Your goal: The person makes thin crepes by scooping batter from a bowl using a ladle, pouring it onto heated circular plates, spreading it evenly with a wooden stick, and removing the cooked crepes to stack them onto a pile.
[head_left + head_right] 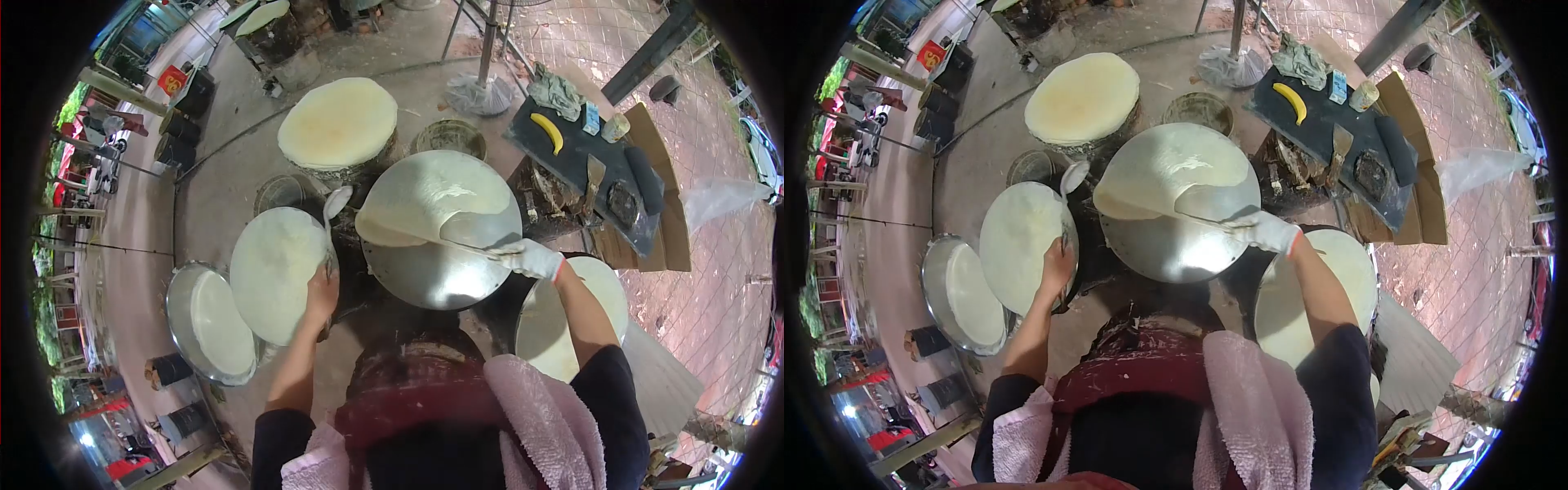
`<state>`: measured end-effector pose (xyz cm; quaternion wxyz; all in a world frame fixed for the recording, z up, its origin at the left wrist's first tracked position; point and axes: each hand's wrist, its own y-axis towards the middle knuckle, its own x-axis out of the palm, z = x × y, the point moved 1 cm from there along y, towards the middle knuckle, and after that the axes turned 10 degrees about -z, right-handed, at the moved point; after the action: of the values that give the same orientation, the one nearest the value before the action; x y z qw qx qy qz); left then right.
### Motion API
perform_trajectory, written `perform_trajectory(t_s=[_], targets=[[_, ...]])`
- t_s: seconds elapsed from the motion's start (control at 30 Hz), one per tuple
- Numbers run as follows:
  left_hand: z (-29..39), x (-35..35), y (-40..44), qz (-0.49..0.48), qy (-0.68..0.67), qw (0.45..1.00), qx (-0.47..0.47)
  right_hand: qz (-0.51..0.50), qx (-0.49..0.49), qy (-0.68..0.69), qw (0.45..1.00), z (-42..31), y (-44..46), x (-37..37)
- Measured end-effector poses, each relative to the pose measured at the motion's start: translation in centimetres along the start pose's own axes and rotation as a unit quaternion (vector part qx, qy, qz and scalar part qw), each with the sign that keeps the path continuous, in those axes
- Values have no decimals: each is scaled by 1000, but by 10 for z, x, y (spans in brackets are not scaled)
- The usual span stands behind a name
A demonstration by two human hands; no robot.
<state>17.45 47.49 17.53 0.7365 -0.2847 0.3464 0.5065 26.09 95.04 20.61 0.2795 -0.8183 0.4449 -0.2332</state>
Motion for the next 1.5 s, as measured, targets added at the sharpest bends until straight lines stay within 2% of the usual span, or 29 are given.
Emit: perform_trajectory(t_s=[0.03, 0.13, 0.17, 0.3, 0.4, 0.43, 0.47, 0.53, 0.6, 0.63, 0.67, 0.7, 0.73, 0.8, 0.83, 0.87, 0.93, 0.97, 1.07, 1.13, 1.2, 1.33, 1.4, 1.47, 1.5], targets=[[4, 2, 5, 8, 25, 999, 30, -17, -4, 23, 1000, 19, -3, -15], [17, 5, 18, -105, 77, 988, -88, 152, -240, -30, 958, 48, 21, -30], [25, 4, 17, -113, 92, 986, -80, 178, -158, -60, 969, 29, 18, -30], [34, -4, -7, -144, 153, 976, -53, 61, -116, -96, 987, 17, 46, -10], [52, -20, -43, -197, 181, 960, -89, 6, -10, -9, 1000, 22, 26, 5], [57, -25, -56, -220, 187, 952, -107, -14, -19, 78, 997, 47, 27, 7], [41, -17, -75, -216, 173, 959, -65, 3, -33, 17, 999, 59, 18, 14], [24, -7, -110, -216, 148, 965, -13, 48, -13, 72, 996, 40, -29, 53], [37, -2, -127, -222, 126, 967, 7, 61, -85, 196, 975, 96, -32, 83], [40, -6, -123, -268, 93, 959, 7, 52, -88, 347, 932, 99, -39, 112], [43, -14, -114, -315, 62, 947, 7, 44, -98, 436, 894, 94, -38, 144], [44, -23, -106, -361, 33, 932, 9, 13, -101, 469, 877, 98, -23, 169], [43, -33, -100, -337, 2, 941, 23, -18, -107, 500, 859, 98, -4, 188], [32, -53, -93, -295, -59, 953, 49, -31, -208, 515, 831, 55, 38, 224], [16, -57, -97, -215, -97, 968, 84, 16, -207, 493, 845, 24, 59, 242], [5, -68, -97, -186, -106, 974, 80, 63, -205, 471, 855, -6, 83, 262], [-7, -101, -91, -123, -127, 981, 73, 105, -204, 508, 830, -39, 151, 292], [-8, -120, -89, -141, -166, 976, 28, 163, -187, 493, 834, -53, 184, 304], [-48, -138, -90, -72, -178, 978, 77, 313, -130, 445, 829, -63, 251, 331], [-61, -153, -95, -91, -201, 974, 53, 484, -52, 296, 821, -65, 242, 345], [-76, -160, -106, -103, -216, 971, 32, 576, -36, 203, 791, 2, 268, 339], [-102, -159, -123, -115, -263, 958, -25, 551, -79, 394, 731, 11, 218, 348], [-122, -149, -129, -120, -283, 950, -55, 568, -113, 427, 695, -4, 200, 354], [-124, -144, -135, -105, -285, 950, -71, 545, -123, 390, 732, -24, 195, 366], [-120, -143, -137, -93, -281, 952, -74, 559, -72, 234, 792, -6, 211, 365]])
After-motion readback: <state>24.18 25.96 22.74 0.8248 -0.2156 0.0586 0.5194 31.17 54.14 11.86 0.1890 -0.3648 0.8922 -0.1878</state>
